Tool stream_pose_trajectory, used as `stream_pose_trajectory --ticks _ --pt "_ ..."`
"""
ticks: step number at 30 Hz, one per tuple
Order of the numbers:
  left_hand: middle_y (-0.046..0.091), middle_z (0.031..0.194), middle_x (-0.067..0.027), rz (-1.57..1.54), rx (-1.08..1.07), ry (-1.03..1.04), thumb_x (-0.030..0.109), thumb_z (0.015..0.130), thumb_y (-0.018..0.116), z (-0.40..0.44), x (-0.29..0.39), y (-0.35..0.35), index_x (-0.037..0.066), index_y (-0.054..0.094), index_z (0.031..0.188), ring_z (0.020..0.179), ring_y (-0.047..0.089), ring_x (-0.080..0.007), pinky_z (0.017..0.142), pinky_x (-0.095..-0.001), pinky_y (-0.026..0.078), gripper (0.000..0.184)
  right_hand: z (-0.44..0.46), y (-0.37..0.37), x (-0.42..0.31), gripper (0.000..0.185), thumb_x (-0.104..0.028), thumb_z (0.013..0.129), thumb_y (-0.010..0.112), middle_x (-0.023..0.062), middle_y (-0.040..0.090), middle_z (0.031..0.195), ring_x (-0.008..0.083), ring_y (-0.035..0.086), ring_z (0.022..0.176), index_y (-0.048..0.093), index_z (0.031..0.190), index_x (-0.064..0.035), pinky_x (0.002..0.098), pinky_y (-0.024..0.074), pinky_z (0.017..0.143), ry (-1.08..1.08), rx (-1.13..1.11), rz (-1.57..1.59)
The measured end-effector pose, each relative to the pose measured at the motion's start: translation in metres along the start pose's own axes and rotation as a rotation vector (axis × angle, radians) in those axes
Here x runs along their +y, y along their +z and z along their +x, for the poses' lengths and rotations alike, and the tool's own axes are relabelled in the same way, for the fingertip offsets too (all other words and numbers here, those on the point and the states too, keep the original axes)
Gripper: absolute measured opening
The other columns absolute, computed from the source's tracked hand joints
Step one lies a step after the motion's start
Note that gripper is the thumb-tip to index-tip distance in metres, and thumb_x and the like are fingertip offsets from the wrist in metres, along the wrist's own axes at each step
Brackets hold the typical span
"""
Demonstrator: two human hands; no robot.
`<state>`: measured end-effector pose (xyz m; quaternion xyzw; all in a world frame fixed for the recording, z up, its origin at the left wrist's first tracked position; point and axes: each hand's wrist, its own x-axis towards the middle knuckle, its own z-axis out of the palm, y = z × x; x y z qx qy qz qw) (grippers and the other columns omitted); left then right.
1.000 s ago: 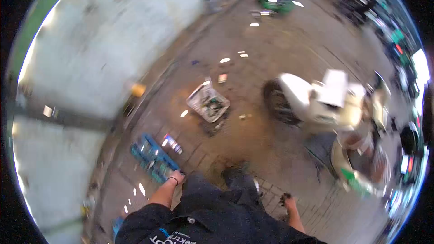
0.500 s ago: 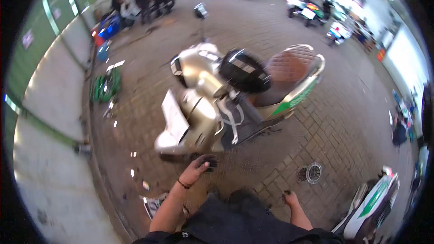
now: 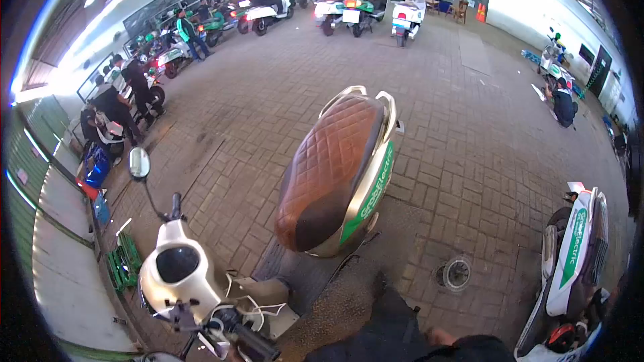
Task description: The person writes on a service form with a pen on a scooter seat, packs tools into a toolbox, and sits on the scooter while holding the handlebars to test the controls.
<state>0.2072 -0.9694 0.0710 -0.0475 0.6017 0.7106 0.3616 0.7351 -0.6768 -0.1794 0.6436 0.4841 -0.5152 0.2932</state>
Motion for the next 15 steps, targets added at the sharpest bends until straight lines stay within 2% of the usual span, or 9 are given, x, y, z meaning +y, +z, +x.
stream_pose_trajectory --ticks 2,3,4,6,7,8,11,13,15 --pt "0.056 0.116 -0.0193 0.333 0.194 -0.054 0.031 0.086 0.065 -0.018 0.009 -0.027 0.001 0.022 0.143 0.096 0.054 -0.0299 0.077 -0.0414 0.046 0.078 0.007 -0.080 -0.089 0.035 -0.020 0.078 0.064 0.0206 0.068 0.096 0.0316 0.066 0.091 0.065 0.105 0.0028 0.0417 0.0516 0.076 -0.010 0.097 0.037" --pt "0.057 0.114 -0.0187 0.469 0.256 -0.083 0.029 0.086 0.065 -0.028 0.011 -0.037 0.000 0.020 0.144 0.093 0.054 -0.0289 0.073 -0.0405 0.047 0.079 0.130 -0.115 -0.076 0.023 -0.020 0.080 0.064 0.0138 0.067 0.073 0.0257 0.066 0.069 0.068 0.087 0.0013 0.0428 0.0509 0.059 -0.386 0.187 -0.358" --pt "0.058 0.112 -0.0181 0.576 0.308 -0.111 0.026 0.087 0.065 -0.038 0.011 -0.047 0.000 0.017 0.145 0.090 0.055 -0.0279 0.070 -0.0396 0.048 0.080 0.123 -0.154 -0.135 0.043 -0.026 0.078 0.062 0.0266 0.065 0.102 0.0390 0.063 0.096 0.062 0.107 0.0063 0.0431 0.0509 0.082 -0.445 0.449 -0.071" --pt "0.060 0.107 -0.0170 0.752 0.347 -0.143 0.021 0.088 0.066 -0.044 -0.004 -0.069 -0.001 0.013 0.146 0.083 0.057 -0.0259 0.064 -0.0377 0.050 0.082 0.132 -0.245 -0.226 0.035 -0.028 0.079 0.064 0.0234 0.067 0.080 0.0338 0.067 0.077 0.067 0.090 0.0048 0.0450 0.0509 0.067 -0.483 0.742 -0.103" --pt "0.050 0.072 -0.0062 0.414 0.452 -0.185 0.013 0.088 0.064 -0.070 0.039 0.022 0.008 0.014 0.148 0.059 0.045 -0.0156 0.051 -0.0326 0.041 0.078 0.128 -0.288 -0.278 0.034 -0.026 0.080 0.064 0.0239 0.066 0.078 0.0339 0.067 0.075 0.066 0.089 0.0071 0.0434 0.0509 0.066 -0.510 0.678 -0.044" --pt "0.050 0.072 -0.0062 0.375 0.503 -0.183 0.013 0.088 0.064 -0.069 0.048 0.056 0.008 0.014 0.148 0.059 0.045 -0.0156 0.051 -0.0326 0.041 0.078 0.122 -0.323 -0.331 0.029 -0.022 0.081 0.064 0.0193 0.066 0.073 0.0286 0.066 0.066 0.065 0.083 0.0068 0.0397 0.0499 0.059 -0.534 0.767 -0.142" --pt "0.047 0.134 -0.0232 0.900 0.673 -0.214 0.058 0.077 0.064 -0.084 0.045 0.117 0.002 0.044 0.133 0.124 0.045 -0.0368 0.106 -0.0434 0.034 0.082 0.171 -0.400 -0.460 0.025 -0.021 0.083 0.063 0.0109 0.065 0.069 0.0215 0.062 0.059 0.065 0.088 0.0034 0.0355 0.0457 0.051 -0.811 0.750 0.083" --pt "0.047 0.129 -0.0343 1.158 0.909 -0.412 0.049 0.072 0.071 -0.069 0.059 0.186 -0.006 0.037 0.136 0.117 0.050 -0.0430 0.101 -0.0462 0.039 0.091 0.205 -0.433 -0.528 0.031 -0.025 0.085 0.063 0.0114 0.066 0.080 0.0215 0.061 0.065 0.062 0.102 0.0013 0.0361 0.0465 0.054 -0.845 0.784 0.128" --pt "0.047 0.123 -0.0396 1.227 1.279 -0.090 0.048 0.066 0.075 -0.054 0.022 0.185 -0.014 0.035 0.133 0.112 0.051 -0.0462 0.098 -0.0456 0.041 0.099 0.209 -0.434 -0.579 0.046 -0.032 0.087 0.061 0.0161 0.064 0.102 0.0260 0.061 0.084 0.057 0.119 0.0011 0.0412 0.0484 0.068 -0.821 0.782 0.267"
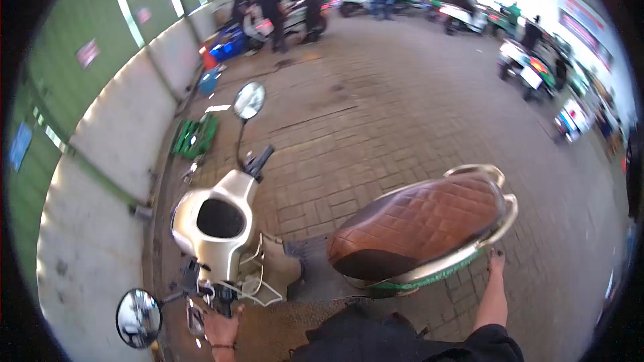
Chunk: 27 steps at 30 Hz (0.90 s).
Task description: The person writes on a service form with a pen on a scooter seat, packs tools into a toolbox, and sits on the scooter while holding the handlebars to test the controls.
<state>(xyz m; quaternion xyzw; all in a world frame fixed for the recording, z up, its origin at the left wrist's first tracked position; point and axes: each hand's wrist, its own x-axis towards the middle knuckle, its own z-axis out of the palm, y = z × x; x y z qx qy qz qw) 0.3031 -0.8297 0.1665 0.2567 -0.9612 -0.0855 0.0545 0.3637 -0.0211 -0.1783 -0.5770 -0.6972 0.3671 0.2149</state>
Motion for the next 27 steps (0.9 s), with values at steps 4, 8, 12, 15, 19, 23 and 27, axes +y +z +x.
stream_pose_trajectory --ticks 4,8,12,15,19,23,27 --pt "0.053 0.114 -0.0348 0.171 0.107 -0.046 0.045 0.067 0.073 -0.003 -0.009 0.030 -0.012 0.041 0.128 0.103 0.054 -0.0465 0.092 -0.0466 0.045 0.089 0.055 0.008 -0.064 0.068 -0.039 0.088 0.063 0.0201 0.050 0.131 0.0318 0.050 0.116 0.043 0.132 0.0081 0.0413 0.0387 0.098 0.039 -0.253 0.175" --pt "0.056 0.111 -0.0279 0.271 -0.063 -0.193 0.029 0.071 0.069 -0.007 -0.004 0.037 -0.005 0.050 0.120 0.098 0.058 -0.0435 0.082 -0.0480 0.050 0.063 0.083 0.024 -0.109 0.071 -0.053 0.089 0.054 0.0145 0.057 0.121 0.0273 0.054 0.108 0.049 0.128 0.0075 0.0394 0.0420 0.093 0.290 -0.308 0.380" --pt "0.056 0.113 -0.0270 0.180 -0.286 -0.369 0.021 0.071 0.066 -0.013 0.025 0.027 -0.003 0.057 0.109 0.096 0.058 -0.0443 0.078 -0.0476 0.052 0.046 0.120 0.034 -0.128 0.069 -0.056 0.090 0.047 0.0214 0.067 0.101 0.0348 0.063 0.093 0.064 0.106 0.0092 0.0445 0.0508 0.078 0.224 0.037 -0.120" --pt "0.058 0.109 -0.0279 0.139 -0.036 -0.230 0.018 0.070 0.064 -0.024 0.033 0.043 -0.002 0.059 0.107 0.102 0.054 -0.0447 0.088 -0.0483 0.046 0.042 0.162 0.052 -0.035 0.071 -0.057 0.088 0.048 0.0256 0.066 0.100 0.0388 0.064 0.095 0.065 0.102 0.0096 0.0471 0.0514 0.079 0.265 -0.009 -0.238" --pt "0.057 0.114 -0.0254 0.043 0.005 -0.129 0.012 0.067 0.062 -0.038 0.044 0.047 0.002 0.059 0.112 0.105 0.051 -0.0442 0.096 -0.0481 0.041 0.046 0.095 0.018 -0.136 0.062 -0.051 0.083 0.058 0.0274 0.062 0.111 0.0405 0.060 0.105 0.062 0.113 0.0039 0.0484 0.0496 0.086 0.228 -0.015 -0.015" --pt "0.061 0.111 -0.0200 0.020 0.052 -0.196 0.017 0.068 0.065 -0.025 0.037 0.041 0.003 0.063 0.108 0.109 0.052 -0.0407 0.097 -0.0437 0.042 0.042 0.010 0.018 -0.199 0.061 -0.049 0.083 0.059 0.0266 0.062 0.110 0.0397 0.060 0.104 0.061 0.114 0.0039 0.0474 0.0498 0.085 -0.145 -0.058 -0.102" --pt "0.050 0.120 -0.0316 0.014 -0.025 -0.307 0.021 0.070 0.065 -0.026 0.035 0.012 -0.008 0.053 0.116 0.111 0.050 -0.0428 0.097 -0.0451 0.043 0.056 -0.049 0.027 -0.217 0.060 -0.047 0.083 0.060 0.0258 0.062 0.110 0.0390 0.060 0.104 0.060 0.115 0.0038 0.0464 0.0500 0.084 -0.390 -0.170 -0.135"
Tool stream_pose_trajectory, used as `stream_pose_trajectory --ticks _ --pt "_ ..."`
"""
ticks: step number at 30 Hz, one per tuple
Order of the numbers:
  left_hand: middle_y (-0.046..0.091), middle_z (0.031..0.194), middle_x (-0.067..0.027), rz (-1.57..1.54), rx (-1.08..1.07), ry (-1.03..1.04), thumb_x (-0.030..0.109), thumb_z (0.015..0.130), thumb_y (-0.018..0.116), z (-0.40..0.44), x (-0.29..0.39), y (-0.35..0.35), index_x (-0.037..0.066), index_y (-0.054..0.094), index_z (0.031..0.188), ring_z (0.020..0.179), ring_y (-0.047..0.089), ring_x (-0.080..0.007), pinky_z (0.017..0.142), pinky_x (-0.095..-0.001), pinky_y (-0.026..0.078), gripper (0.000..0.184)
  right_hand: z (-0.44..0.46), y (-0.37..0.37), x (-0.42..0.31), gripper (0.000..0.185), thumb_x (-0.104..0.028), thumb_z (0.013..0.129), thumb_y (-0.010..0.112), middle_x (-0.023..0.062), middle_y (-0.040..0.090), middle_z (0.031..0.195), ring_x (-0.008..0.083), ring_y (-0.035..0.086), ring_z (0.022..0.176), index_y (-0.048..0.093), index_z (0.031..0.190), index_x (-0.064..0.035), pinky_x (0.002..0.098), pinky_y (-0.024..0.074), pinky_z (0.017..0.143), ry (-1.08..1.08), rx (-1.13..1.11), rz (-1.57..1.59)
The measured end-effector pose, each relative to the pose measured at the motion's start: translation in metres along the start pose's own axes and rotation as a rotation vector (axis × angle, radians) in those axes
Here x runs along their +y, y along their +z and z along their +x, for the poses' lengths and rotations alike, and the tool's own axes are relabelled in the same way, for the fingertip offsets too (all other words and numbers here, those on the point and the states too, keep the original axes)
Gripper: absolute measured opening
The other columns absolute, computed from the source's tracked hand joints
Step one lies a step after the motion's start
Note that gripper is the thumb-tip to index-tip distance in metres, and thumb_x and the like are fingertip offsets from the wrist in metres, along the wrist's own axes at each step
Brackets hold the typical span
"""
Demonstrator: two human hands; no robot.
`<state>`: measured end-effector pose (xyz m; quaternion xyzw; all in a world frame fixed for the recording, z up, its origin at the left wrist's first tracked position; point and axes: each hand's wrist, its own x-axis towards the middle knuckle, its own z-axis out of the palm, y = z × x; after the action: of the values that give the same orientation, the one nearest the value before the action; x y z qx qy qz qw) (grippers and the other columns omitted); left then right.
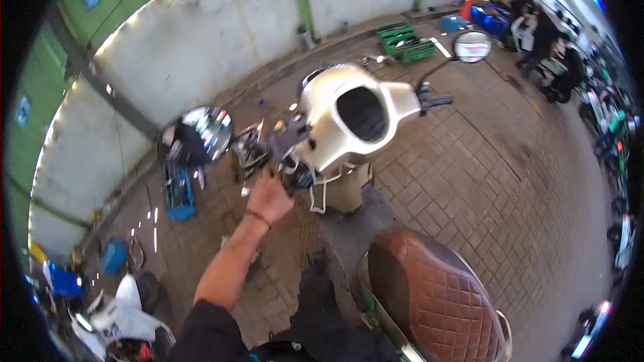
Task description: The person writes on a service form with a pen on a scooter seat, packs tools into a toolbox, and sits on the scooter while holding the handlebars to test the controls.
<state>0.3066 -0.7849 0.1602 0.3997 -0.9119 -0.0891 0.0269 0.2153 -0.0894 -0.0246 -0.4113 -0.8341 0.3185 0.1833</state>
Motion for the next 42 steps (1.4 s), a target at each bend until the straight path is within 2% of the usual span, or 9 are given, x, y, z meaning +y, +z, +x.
stream_pose_trajectory --ticks 2,3,9,12,17,19,24,33,42 --pt "0.049 0.120 -0.0290 0.000 -0.008 -0.070 0.021 0.067 0.071 0.010 -0.024 0.003 0.002 0.052 0.124 0.105 0.055 -0.0428 0.091 -0.0459 0.048 0.063 -0.020 0.002 -0.007 0.059 -0.046 0.083 0.061 0.0254 0.062 0.110 0.0386 0.060 0.104 0.059 0.116 0.0038 0.0459 0.0501 0.084 -0.066 -0.053 -0.024" --pt "0.055 0.107 -0.0316 0.007 0.092 -0.013 0.018 0.070 0.064 0.014 -0.038 0.010 -0.001 0.053 0.119 0.096 0.059 -0.0443 0.086 -0.0469 0.050 0.054 -0.028 0.005 -0.008 0.059 -0.045 0.083 0.061 0.0252 0.062 0.110 0.0384 0.060 0.103 0.059 0.116 0.0038 0.0456 0.0502 0.084 -0.093 -0.083 -0.039" --pt "0.057 0.106 -0.0302 0.012 0.078 0.038 0.025 0.070 0.069 0.069 -0.068 -0.014 -0.001 0.056 0.117 0.098 0.059 -0.0421 0.087 -0.0456 0.050 0.055 -0.074 0.014 -0.030 0.058 -0.042 0.083 0.063 0.0241 0.062 0.110 0.0372 0.061 0.102 0.058 0.117 0.0037 0.0441 0.0505 0.082 -0.166 -0.175 -0.083" --pt "0.058 0.110 -0.0299 0.130 -0.067 -0.029 0.037 0.074 0.063 0.087 -0.081 -0.020 0.006 0.051 0.128 0.097 0.061 -0.0425 0.088 -0.0463 0.049 0.063 -0.092 0.014 -0.032 0.057 -0.041 0.083 0.063 0.0235 0.062 0.110 0.0366 0.061 0.102 0.057 0.118 0.0036 0.0434 0.0507 0.082 -0.195 -0.204 -0.109" --pt "0.056 0.114 -0.0302 0.192 -0.042 0.056 0.035 0.074 0.064 0.129 -0.107 -0.019 0.006 0.048 0.131 0.100 0.059 -0.0436 0.091 -0.0476 0.047 0.066 -0.131 0.032 -0.051 0.057 -0.039 0.083 0.065 0.0225 0.062 0.109 0.0357 0.061 0.101 0.056 0.119 0.0036 0.0421 0.0509 0.081 -0.229 -0.250 -0.130" --pt "0.055 0.115 -0.0299 0.303 0.095 0.206 0.034 0.073 0.065 0.146 -0.127 0.000 0.004 0.049 0.130 0.100 0.060 -0.0423 0.089 -0.0462 0.049 0.066 -0.143 0.042 -0.062 0.056 -0.038 0.083 0.065 0.0222 0.061 0.109 0.0353 0.061 0.101 0.055 0.120 0.0035 0.0416 0.0510 0.081 -0.254 -0.277 -0.132" --pt "0.058 0.110 -0.0256 0.180 -0.006 0.146 0.033 0.071 0.067 0.181 -0.125 -0.023 0.001 0.054 0.120 0.095 0.062 -0.0367 0.081 -0.0421 0.053 0.060 -0.174 0.078 -0.097 0.056 -0.035 0.083 0.067 0.0212 0.061 0.109 0.0343 0.061 0.100 0.054 0.121 0.0034 0.0404 0.0513 0.080 -0.305 -0.355 -0.157" --pt "0.058 0.104 -0.0220 0.101 0.025 0.103 0.028 0.069 0.064 0.119 -0.128 -0.009 0.002 0.053 0.123 0.099 0.058 -0.0354 0.083 -0.0430 0.051 0.061 -0.226 0.175 -0.157 0.056 -0.031 0.082 0.069 0.0194 0.061 0.108 0.0325 0.062 0.099 0.052 0.123 0.0033 0.0381 0.0518 0.078 -0.520 -0.621 -0.156" --pt "0.057 0.104 -0.0230 -0.119 0.025 0.016 0.021 0.065 0.066 0.082 -0.145 0.005 0.002 0.062 0.107 0.103 0.055 -0.0368 0.088 -0.0426 0.048 0.046 -0.271 0.205 -0.234 0.057 -0.027 0.082 0.071 0.0177 0.061 0.108 0.0308 0.062 0.097 0.050 0.126 0.0032 0.0359 0.0523 0.076 -0.827 -0.722 -0.203"
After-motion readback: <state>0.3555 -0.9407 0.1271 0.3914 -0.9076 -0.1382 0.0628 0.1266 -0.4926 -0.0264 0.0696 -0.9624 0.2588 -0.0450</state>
